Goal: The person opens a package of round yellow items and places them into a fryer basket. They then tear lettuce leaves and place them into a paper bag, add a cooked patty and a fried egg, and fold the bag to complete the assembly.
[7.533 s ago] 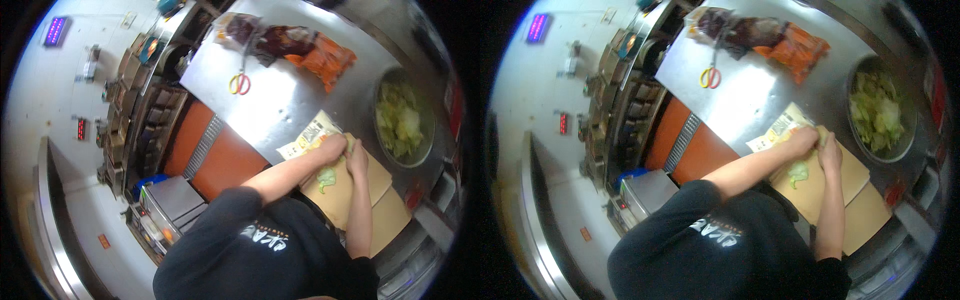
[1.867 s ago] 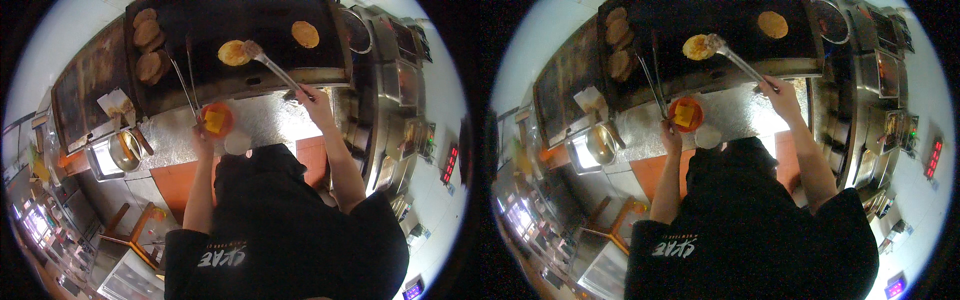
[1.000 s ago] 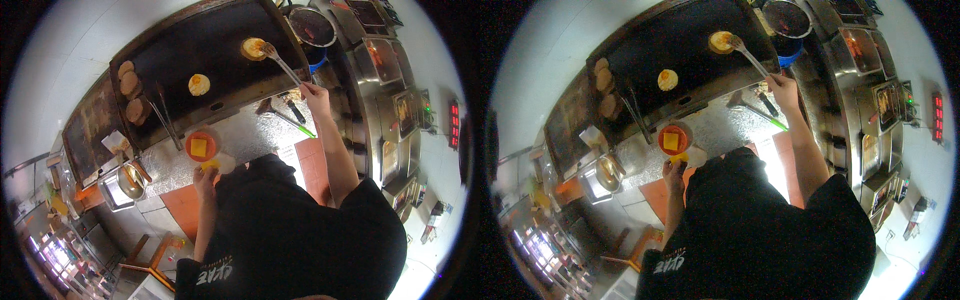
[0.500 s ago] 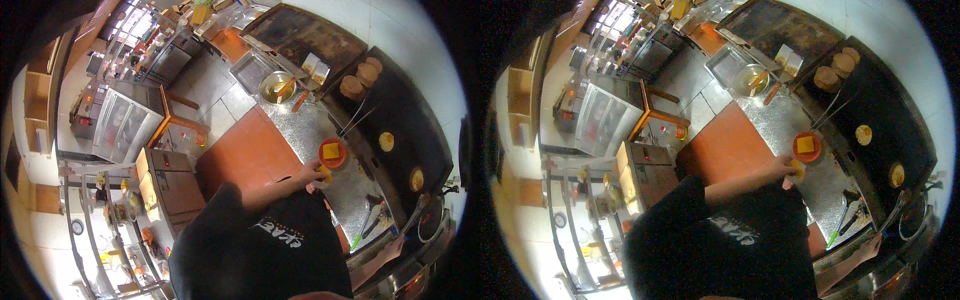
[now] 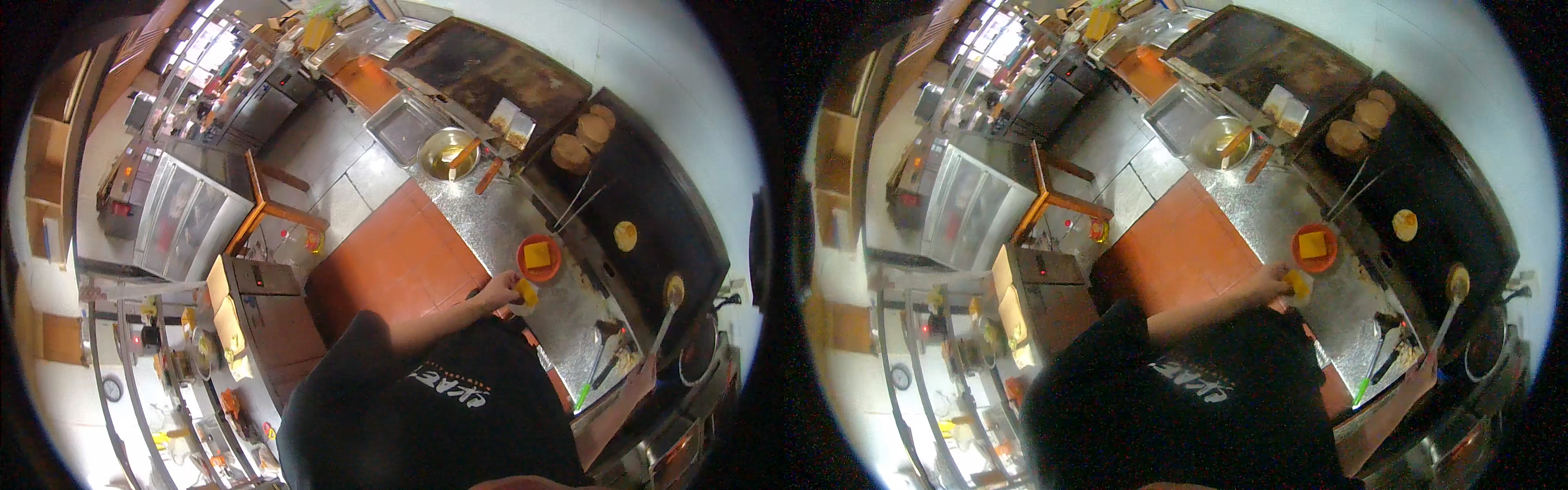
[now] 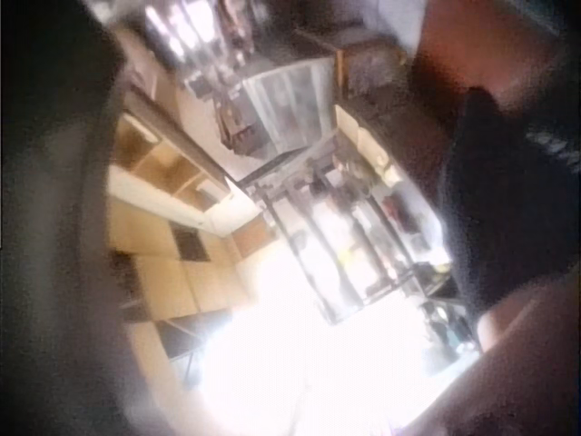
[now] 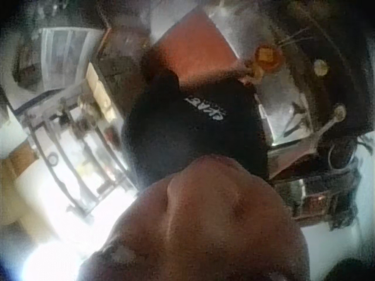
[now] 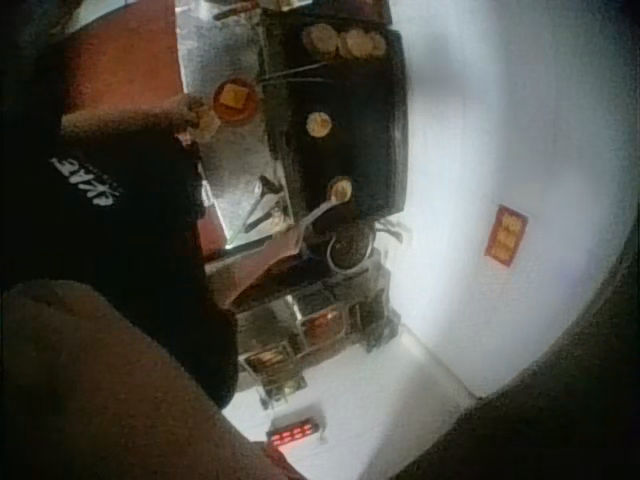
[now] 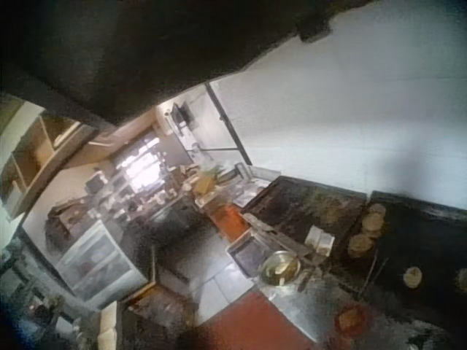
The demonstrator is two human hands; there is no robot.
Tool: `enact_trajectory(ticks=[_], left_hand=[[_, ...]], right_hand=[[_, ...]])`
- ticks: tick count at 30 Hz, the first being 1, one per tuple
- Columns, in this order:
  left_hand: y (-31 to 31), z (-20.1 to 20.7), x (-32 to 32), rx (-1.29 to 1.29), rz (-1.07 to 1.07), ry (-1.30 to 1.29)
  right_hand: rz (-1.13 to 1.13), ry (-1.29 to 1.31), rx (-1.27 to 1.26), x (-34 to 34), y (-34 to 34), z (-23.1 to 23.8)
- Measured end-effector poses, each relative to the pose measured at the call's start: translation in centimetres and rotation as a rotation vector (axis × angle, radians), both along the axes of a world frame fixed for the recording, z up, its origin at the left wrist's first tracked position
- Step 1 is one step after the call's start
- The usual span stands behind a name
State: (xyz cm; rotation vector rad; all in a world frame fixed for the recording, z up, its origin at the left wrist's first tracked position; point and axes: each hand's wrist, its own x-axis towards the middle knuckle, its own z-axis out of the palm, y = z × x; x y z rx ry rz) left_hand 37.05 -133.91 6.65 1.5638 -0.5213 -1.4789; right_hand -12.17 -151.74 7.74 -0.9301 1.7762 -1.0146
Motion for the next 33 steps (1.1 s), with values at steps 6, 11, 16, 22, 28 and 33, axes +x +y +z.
enact_trajectory(ticks=[6, 11, 16, 22, 28, 33], left_hand=[[1.9, -2.4, 3.5, -0.038, 0.041, 0.03], [2.8, -0.3, 4.9, -0.232, -0.075, -0.357], [1.4, 1.2, 5.7, -0.13, -0.022, -0.206], [0.5, 1.2, 5.4, -0.003, 0.094, 0.152], [0.2, 1.9, 3.4, 0.059, 0.107, 0.127], [-0.3, 2.1, 2.3, 0.06, 0.097, 0.124]], right_hand=[[-0.067, -0.079, -0.05, 3.7, 1.2, 2.2], [-0.269, -0.08, -0.059, 4.6, 3.1, 3.8], [-0.23, -0.222, 0.042, 5.1, 5.8, 4.4], [-0.263, -0.278, 0.053, 6.0, 6.3, 4.1], [-0.193, -0.407, -0.035, 6.8, 1.0, 3.8], [-0.202, -0.359, 0.04, 8.7, -2.6, 2.9]])
